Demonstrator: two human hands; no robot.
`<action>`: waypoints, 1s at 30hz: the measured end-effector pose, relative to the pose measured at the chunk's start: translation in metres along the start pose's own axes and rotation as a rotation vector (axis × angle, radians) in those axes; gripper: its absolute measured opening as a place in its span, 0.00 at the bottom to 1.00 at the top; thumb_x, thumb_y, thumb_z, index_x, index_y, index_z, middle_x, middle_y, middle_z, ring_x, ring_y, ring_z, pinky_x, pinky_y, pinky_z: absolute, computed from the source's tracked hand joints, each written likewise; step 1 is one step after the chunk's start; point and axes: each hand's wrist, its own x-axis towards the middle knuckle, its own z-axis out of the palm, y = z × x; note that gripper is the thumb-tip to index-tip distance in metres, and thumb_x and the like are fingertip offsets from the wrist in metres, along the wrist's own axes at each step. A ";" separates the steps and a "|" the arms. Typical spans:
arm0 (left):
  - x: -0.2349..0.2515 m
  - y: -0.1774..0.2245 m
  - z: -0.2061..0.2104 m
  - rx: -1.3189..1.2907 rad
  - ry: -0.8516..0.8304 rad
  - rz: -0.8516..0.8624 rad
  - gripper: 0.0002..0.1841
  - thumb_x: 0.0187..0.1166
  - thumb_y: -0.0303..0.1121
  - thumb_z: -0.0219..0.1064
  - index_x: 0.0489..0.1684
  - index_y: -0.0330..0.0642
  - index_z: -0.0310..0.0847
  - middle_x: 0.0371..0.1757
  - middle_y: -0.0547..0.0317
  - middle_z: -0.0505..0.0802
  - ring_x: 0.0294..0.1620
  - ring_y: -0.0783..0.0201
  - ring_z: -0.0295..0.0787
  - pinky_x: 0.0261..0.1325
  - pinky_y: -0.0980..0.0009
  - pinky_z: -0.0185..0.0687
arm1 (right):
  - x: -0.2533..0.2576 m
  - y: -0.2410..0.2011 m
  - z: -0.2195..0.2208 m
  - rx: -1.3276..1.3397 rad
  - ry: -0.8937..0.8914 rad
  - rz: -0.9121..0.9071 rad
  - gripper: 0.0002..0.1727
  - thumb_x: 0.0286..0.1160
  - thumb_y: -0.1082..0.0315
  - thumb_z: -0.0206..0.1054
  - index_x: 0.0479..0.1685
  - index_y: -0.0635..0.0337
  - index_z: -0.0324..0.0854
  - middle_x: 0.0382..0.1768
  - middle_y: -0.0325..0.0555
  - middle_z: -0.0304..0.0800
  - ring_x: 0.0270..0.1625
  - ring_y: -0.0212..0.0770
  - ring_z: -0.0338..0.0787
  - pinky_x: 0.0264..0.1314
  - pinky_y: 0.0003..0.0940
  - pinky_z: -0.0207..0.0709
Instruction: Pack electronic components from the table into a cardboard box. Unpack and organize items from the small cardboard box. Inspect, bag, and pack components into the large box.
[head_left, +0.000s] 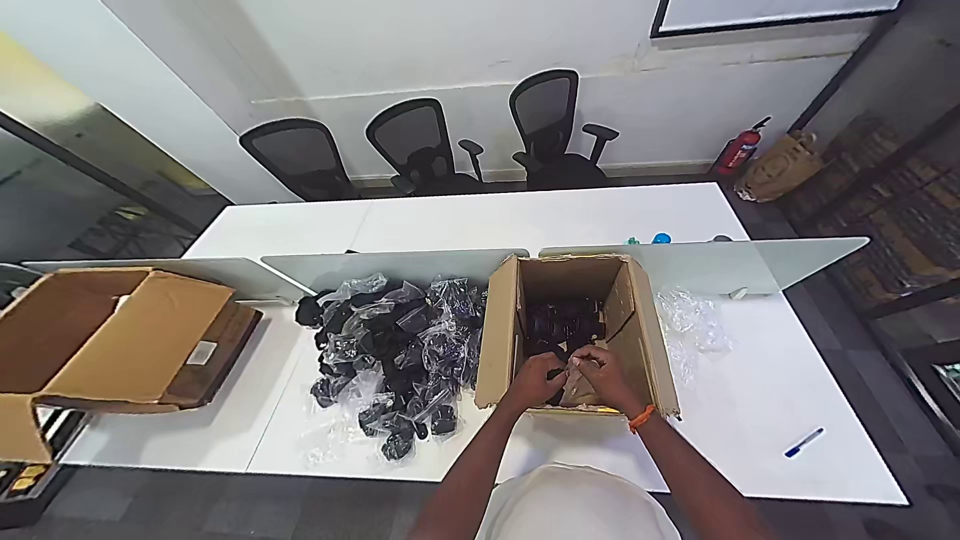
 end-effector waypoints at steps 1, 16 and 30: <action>0.000 0.001 0.000 0.000 -0.003 -0.001 0.17 0.84 0.43 0.63 0.41 0.38 0.92 0.46 0.53 0.93 0.53 0.62 0.90 0.64 0.61 0.84 | 0.000 0.001 0.000 -0.005 0.006 -0.014 0.07 0.79 0.68 0.68 0.44 0.61 0.90 0.46 0.43 0.93 0.52 0.32 0.91 0.63 0.31 0.85; -0.001 0.005 -0.004 -0.244 0.487 -0.034 0.10 0.80 0.34 0.68 0.37 0.36 0.93 0.41 0.55 0.94 0.47 0.67 0.90 0.58 0.67 0.87 | -0.005 -0.005 0.003 -0.617 0.213 -0.122 0.25 0.78 0.42 0.64 0.62 0.50 0.86 0.69 0.44 0.85 0.78 0.47 0.77 0.84 0.57 0.63; -0.001 0.013 -0.007 -0.794 0.799 -0.126 0.09 0.85 0.25 0.63 0.40 0.29 0.89 0.36 0.50 0.94 0.37 0.62 0.91 0.47 0.64 0.90 | 0.000 -0.022 0.029 0.386 0.021 0.288 0.27 0.70 0.74 0.77 0.69 0.70 0.76 0.57 0.53 0.92 0.57 0.44 0.94 0.64 0.39 0.88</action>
